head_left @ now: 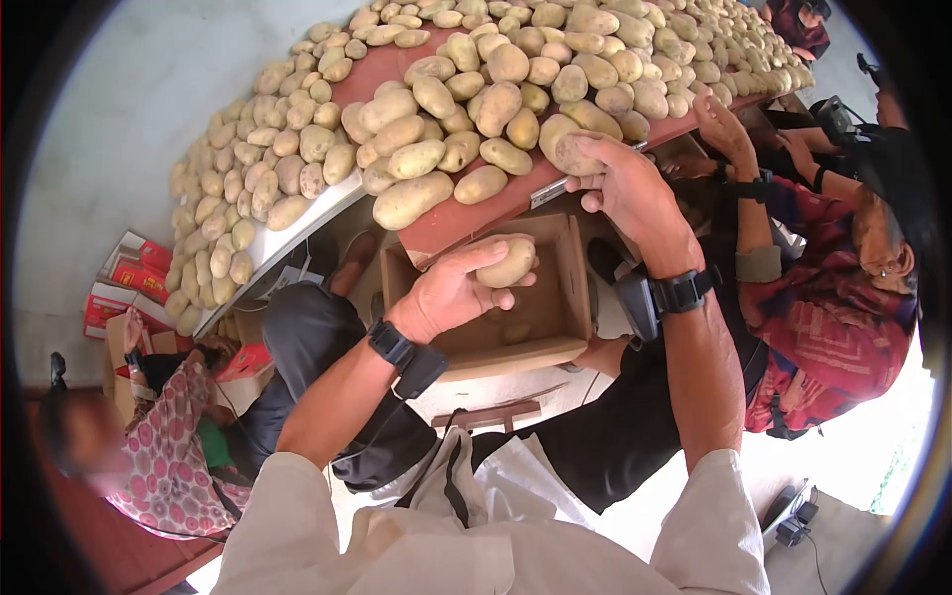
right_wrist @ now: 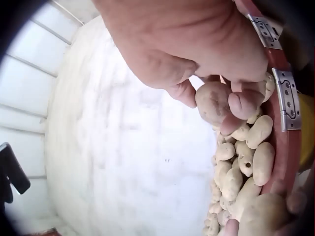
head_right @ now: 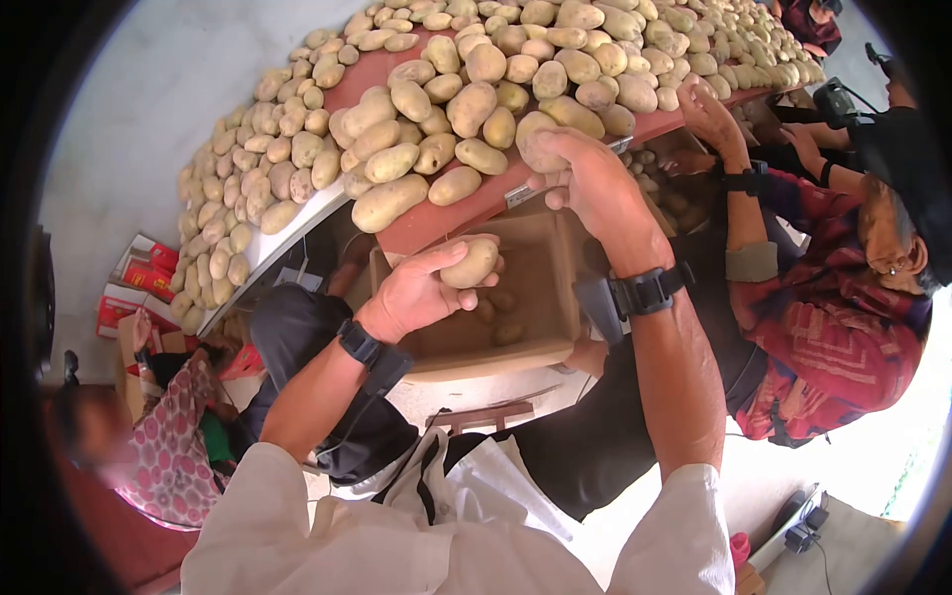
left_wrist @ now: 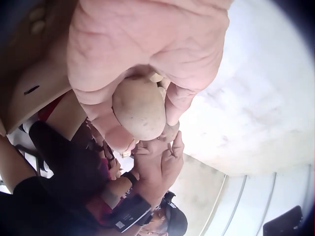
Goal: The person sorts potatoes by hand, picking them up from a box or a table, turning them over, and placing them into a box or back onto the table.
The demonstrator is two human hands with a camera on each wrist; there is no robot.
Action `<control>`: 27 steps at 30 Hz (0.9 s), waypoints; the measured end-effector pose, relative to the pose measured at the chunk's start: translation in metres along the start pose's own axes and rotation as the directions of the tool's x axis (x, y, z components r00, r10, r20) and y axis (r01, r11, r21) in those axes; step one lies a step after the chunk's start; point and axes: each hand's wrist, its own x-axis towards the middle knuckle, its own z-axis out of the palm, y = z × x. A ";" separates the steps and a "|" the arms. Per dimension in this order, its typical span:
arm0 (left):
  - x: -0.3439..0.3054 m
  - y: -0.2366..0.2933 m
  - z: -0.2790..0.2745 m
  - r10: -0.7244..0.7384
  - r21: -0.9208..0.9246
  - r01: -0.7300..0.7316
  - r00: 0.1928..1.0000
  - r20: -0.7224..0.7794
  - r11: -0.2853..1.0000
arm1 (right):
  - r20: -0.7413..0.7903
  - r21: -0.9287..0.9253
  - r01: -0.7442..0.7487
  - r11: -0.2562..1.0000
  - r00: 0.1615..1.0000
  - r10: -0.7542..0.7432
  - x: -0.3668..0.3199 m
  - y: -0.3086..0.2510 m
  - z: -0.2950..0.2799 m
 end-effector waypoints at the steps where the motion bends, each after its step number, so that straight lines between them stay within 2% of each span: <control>1: 0.001 0.004 -0.003 0.011 0.019 -0.011 1.000 0.002 1.000 | -0.021 0.021 0.016 1.000 1.000 -0.016 0.008 0.000 -0.002; 3: 0.000 0.009 -0.005 0.031 0.022 -0.031 0.999 -0.015 0.999 | -0.043 0.039 0.043 0.998 0.998 -0.041 0.018 -0.009 -0.001; 5: 0.001 0.012 -0.009 0.049 0.022 -0.048 0.998 -0.040 0.999 | -0.072 0.080 0.168 0.982 0.984 -0.163 0.031 -0.013 0.007; 8: 0.002 0.011 -0.014 0.072 -0.013 -0.073 0.996 -0.060 0.997 | -0.089 0.109 0.240 0.965 0.969 -0.231 0.052 -0.015 0.014; 12: -0.002 0.014 -0.012 0.058 -0.048 -0.061 0.997 -0.050 0.997 | -0.120 0.116 0.199 0.973 0.975 -0.185 0.071 -0.008 0.009; 15: -0.006 0.021 -0.004 0.071 -0.060 -0.073 0.996 -0.045 0.996 | -0.073 0.123 0.182 0.975 0.982 -0.174 0.072 -0.006 0.008; 18: -0.006 0.025 0.001 0.105 -0.023 -0.105 0.994 -0.033 0.994 | -0.142 0.029 0.218 0.976 0.967 -0.212 0.060 -0.009 0.013; 20: -0.002 0.027 -0.001 0.127 0.004 -0.127 0.992 -0.019 0.992 | -0.044 -0.289 0.173 0.942 0.980 -0.193 0.048 -0.017 0.020; 21: 0.001 0.028 -0.003 0.129 -0.004 -0.129 0.992 0.003 0.992 | -0.041 -0.290 0.167 0.942 0.981 -0.187 0.037 -0.021 0.028; 23: 0.002 0.028 -0.006 0.131 -0.017 -0.130 0.991 0.017 0.991 | 0.152 -0.503 0.132 0.854 0.986 -0.063 0.018 -0.022 0.046; 24: 0.003 0.027 -0.005 0.171 -0.009 -0.171 0.985 0.033 0.985 | 0.158 -0.503 0.134 0.854 0.985 -0.062 0.012 -0.017 0.052; 26: 0.006 0.024 -0.006 0.214 0.000 -0.214 0.976 0.046 0.977 | 0.250 -0.603 0.093 0.792 0.965 0.077 0.003 -0.008 0.062; 27: 0.008 0.021 -0.006 0.277 0.105 -0.275 0.961 -0.002 0.956 | 0.272 -0.583 0.187 0.791 0.962 -0.027 0.005 0.008 0.063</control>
